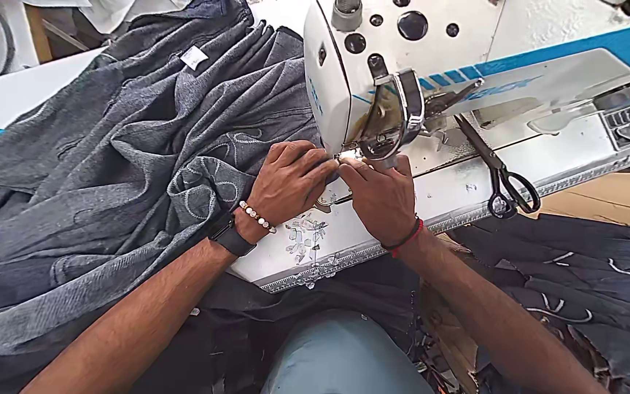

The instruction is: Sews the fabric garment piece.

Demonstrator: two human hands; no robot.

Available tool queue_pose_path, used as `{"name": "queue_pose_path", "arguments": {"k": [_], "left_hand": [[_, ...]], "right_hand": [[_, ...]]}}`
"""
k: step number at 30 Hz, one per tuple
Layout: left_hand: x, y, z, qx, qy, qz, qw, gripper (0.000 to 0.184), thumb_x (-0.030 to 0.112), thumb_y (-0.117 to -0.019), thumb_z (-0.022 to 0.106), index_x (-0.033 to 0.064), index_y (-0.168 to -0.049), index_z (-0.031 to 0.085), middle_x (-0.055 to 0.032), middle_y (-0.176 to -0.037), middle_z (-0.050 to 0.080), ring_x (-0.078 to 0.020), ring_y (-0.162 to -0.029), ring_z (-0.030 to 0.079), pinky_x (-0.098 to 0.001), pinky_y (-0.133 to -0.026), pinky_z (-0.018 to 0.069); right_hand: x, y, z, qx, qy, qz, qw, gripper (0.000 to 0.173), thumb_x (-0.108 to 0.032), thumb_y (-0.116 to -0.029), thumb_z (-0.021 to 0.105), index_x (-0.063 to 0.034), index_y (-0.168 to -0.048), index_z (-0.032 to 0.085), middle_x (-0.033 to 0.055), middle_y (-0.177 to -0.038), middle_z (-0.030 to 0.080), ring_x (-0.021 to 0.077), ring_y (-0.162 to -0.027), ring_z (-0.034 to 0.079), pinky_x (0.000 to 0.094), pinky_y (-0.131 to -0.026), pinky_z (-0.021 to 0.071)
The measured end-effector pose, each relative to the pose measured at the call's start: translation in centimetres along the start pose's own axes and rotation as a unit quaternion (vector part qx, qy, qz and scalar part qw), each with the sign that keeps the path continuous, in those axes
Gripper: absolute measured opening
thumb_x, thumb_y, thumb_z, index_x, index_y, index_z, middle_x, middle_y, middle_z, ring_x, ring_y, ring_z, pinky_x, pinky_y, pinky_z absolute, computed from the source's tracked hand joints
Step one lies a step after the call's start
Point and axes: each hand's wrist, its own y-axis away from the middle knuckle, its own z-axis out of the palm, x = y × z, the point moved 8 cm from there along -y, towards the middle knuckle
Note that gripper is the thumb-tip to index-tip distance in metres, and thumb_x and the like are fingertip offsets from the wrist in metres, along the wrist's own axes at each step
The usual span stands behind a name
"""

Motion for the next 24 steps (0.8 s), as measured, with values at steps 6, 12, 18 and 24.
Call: {"name": "queue_pose_path", "arguments": {"k": [6, 12, 18, 24], "left_hand": [[-1.1, 0.0, 0.7, -0.012, 0.013, 0.017, 1.0, 0.036, 0.028, -0.1012, 0.051, 0.0266, -0.131, 0.071, -0.0054, -0.128, 0.067, -0.0296, -0.124, 0.056, -0.048, -0.106, 0.0384], [-1.6, -0.3, 0.1, 0.017, 0.015, 0.057, 0.998, 0.031, 0.024, -0.1018, 0.053, 0.0233, -0.124, 0.075, -0.0036, -0.124, 0.071, -0.0296, -0.124, 0.056, -0.0472, -0.105, 0.0377], [-2.5, -1.0, 0.1, 0.029, 0.014, 0.047, 0.998, 0.028, 0.023, -0.1015, 0.053, 0.0219, -0.117, 0.077, -0.0028, -0.12, 0.072, -0.029, -0.123, 0.057, -0.047, -0.105, 0.0373], [-3.8, -1.7, -0.1, 0.035, 0.007, 0.043, 0.998, 0.025, 0.025, -0.1011, 0.054, 0.0191, -0.108, 0.077, -0.0032, -0.124, 0.071, -0.0297, -0.124, 0.057, -0.0477, -0.106, 0.0373]], "right_hand": [[1.2, 0.5, -0.1, -0.038, -0.013, 0.04, 0.998, 0.026, -0.027, -0.1041, 0.053, -0.0273, -0.116, 0.077, 0.0086, -0.113, 0.07, 0.0301, -0.108, 0.061, 0.0458, -0.079, 0.0437], [1.4, -0.3, 0.1, -0.094, 0.003, 0.014, 0.996, 0.033, -0.018, -0.1027, 0.052, -0.0272, -0.128, 0.072, 0.0131, -0.115, 0.072, 0.0353, -0.117, 0.062, 0.053, -0.084, 0.0449], [0.0, -0.4, 0.0, -0.11, 0.072, 0.012, 0.991, 0.037, -0.011, -0.1038, 0.05, -0.0208, -0.135, 0.068, 0.014, -0.115, 0.069, 0.0359, -0.104, 0.062, 0.0547, -0.082, 0.041], [13.5, 2.5, -8.8, -0.052, 0.058, 0.203, 0.976, 0.033, -0.023, -0.106, 0.048, -0.0053, -0.127, 0.065, 0.0255, -0.122, 0.065, 0.046, -0.109, 0.065, 0.0648, -0.083, 0.0518]]}}
